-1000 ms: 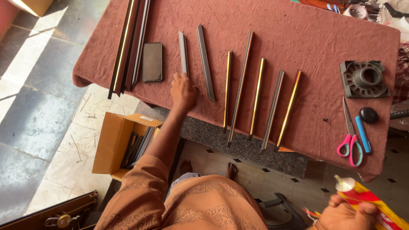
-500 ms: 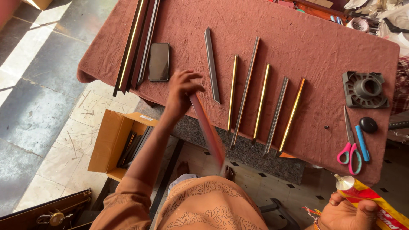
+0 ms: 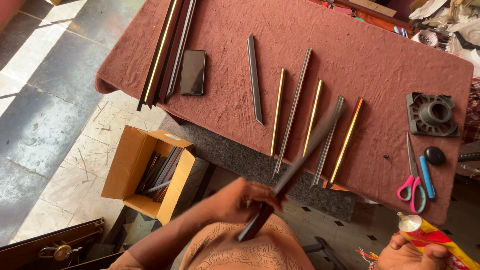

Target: The person retrieves long, thin wooden strips from a cardboard box and applies glue to their edges using a yellow tube. The person handles the strips one at a time, applies glue along the length, and places them on a table.

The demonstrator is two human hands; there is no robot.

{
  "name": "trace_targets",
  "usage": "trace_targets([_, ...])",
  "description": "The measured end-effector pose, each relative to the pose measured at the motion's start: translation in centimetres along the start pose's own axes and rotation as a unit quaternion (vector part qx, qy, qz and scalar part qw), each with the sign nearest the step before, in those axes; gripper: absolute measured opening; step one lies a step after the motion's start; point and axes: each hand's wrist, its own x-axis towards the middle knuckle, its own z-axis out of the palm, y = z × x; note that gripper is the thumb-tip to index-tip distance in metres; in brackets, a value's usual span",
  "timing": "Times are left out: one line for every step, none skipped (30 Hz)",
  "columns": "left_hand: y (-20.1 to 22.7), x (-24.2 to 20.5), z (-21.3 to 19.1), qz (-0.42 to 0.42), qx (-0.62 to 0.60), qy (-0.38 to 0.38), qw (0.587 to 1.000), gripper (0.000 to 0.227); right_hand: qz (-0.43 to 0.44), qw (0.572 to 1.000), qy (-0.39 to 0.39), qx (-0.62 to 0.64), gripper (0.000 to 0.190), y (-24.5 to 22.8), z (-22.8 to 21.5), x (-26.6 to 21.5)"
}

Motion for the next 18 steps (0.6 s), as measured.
trace_targets([0.1,-0.5,0.4,0.018,-0.078,-0.007,0.997,0.046,-0.005,1.0,0.01,0.007,0.041,0.2,0.3,0.0])
trace_targets([0.0,-0.7,1.1,-0.06,-0.143,0.001,0.988,0.038,-0.005,1.0,0.012,0.02,0.042,0.1,0.7,-0.1])
trace_targets([-0.3,-0.5,2.0,-0.138,-0.206,0.008,0.969,0.03,-0.004,0.999,0.014,0.034,0.042,0.0,1.4,-0.3])
trace_targets([-0.7,-0.1,2.7,-0.217,-0.268,0.015,0.939,0.023,-0.004,0.999,0.02,0.05,0.04,0.0,2.3,-0.6])
trace_targets([-1.8,1.0,3.2,-0.197,-0.297,0.06,0.933,0.024,-0.004,0.998,0.018,0.058,0.038,-0.1,3.5,-1.5])
trace_targets([-2.8,2.3,3.9,-0.176,-0.326,0.107,0.923,0.027,-0.002,0.999,-0.001,0.048,0.035,-0.5,4.8,-2.3])
trace_targets([-3.6,3.2,4.3,-0.197,-0.366,0.15,0.897,0.046,-0.002,0.999,-0.021,0.04,0.033,-1.1,6.3,-3.3])
trace_targets([-4.5,4.5,4.4,-0.216,-0.406,0.192,0.867,0.066,-0.005,0.999,-0.046,0.028,0.031,-1.9,7.9,-4.1])
trace_targets([-5.8,6.5,4.3,-0.226,-0.451,0.229,0.833,0.072,-0.008,0.996,-0.093,0.012,0.029,-2.8,9.5,-5.1])
trace_targets([-6.8,8.4,4.2,-0.234,-0.495,0.265,0.794,0.077,-0.014,0.99,-0.143,-0.009,0.026,-4.0,11.0,-5.7])
trace_targets([-7.4,9.7,4.0,-0.263,-0.503,0.272,0.777,0.077,-0.021,0.98,-0.197,-0.029,0.024,-5.3,12.5,-6.2])
trace_targets([-7.8,10.9,3.7,-0.289,-0.511,0.279,0.76,0.077,-0.051,0.963,-0.256,-0.066,0.023,-6.3,14.0,-6.2])
trace_targets([-8.1,11.7,3.4,-0.315,-0.518,0.285,0.743,0.078,-0.082,0.939,-0.317,-0.108,0.021,-7.4,15.4,-6.2])
trace_targets([-8.2,12.3,3.1,-0.297,-0.53,0.267,0.748,0.075,-0.121,0.902,-0.38,-0.164,0.022,-8.5,16.6,-6.2])
trace_targets([-8.2,12.8,3.0,-0.279,-0.541,0.25,0.753,0.073,-0.256,0.866,-0.374,-0.21,0.016,-9.3,17.9,-6.0])
trace_targets([-8.1,13.1,3.0,-0.262,-0.553,0.229,0.757,0.07,-0.385,0.812,-0.359,-0.254,0.011,-9.7,19.1,-5.6])
trace_targets([-8.0,13.4,3.2,-0.265,-0.549,0.238,0.756,0.068,-0.506,0.739,-0.338,-0.291,0.01,-10.0,20.1,-5.8])
trace_targets([-7.8,13.6,3.4,-0.268,-0.546,0.247,0.754,0.065,-0.46,0.773,-0.324,-0.295,0.013,-10.4,20.9,-6.3])
